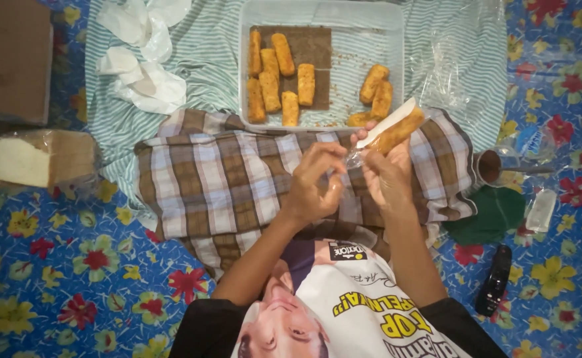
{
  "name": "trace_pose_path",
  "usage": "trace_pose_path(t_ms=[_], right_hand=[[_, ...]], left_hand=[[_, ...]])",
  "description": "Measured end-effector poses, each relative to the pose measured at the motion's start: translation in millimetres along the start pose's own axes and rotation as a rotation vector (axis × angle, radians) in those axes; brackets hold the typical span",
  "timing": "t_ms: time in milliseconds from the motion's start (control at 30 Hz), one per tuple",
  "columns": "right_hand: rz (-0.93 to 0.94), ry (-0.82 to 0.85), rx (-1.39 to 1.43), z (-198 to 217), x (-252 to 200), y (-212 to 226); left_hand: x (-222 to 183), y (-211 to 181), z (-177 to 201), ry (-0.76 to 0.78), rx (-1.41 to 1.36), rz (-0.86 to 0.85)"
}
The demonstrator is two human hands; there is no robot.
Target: Wrapping individual fried food items in small plastic sheets for packaging.
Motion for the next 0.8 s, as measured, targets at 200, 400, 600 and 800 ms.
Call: trace_pose_path(t_ms=[200,400,600,800], right_hand=[[0.037,0.030,-0.070,1.6,-7.9,-10.5],[0.033,0.035,-0.045,2.2,-11.4,-1.4],[0.011,0.002,0.016,17.9,-4.8,2.2],[0.002,-0.009,0.003,13.2,-2.1,7.2]], left_hand=[[-0.4,4.2,-6.4,-0.002,0.068,0.152],[-10.2,4.9,-3.0,0.103,0.148,0.193],[-13.3,3.1,0.0,0.141,0.129,0.223],[-6.4,11.6,0.2,0.082,0.065,0.204]])
Point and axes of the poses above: each hand's wrist, its own x-axis towards the middle knuckle, its own z-axis out of the back of the hand, y = z × x, the point moved 3 cm from there along x, towards the middle knuckle, and after that the axes turned 13 degrees about -z, right-handed, at the moved point
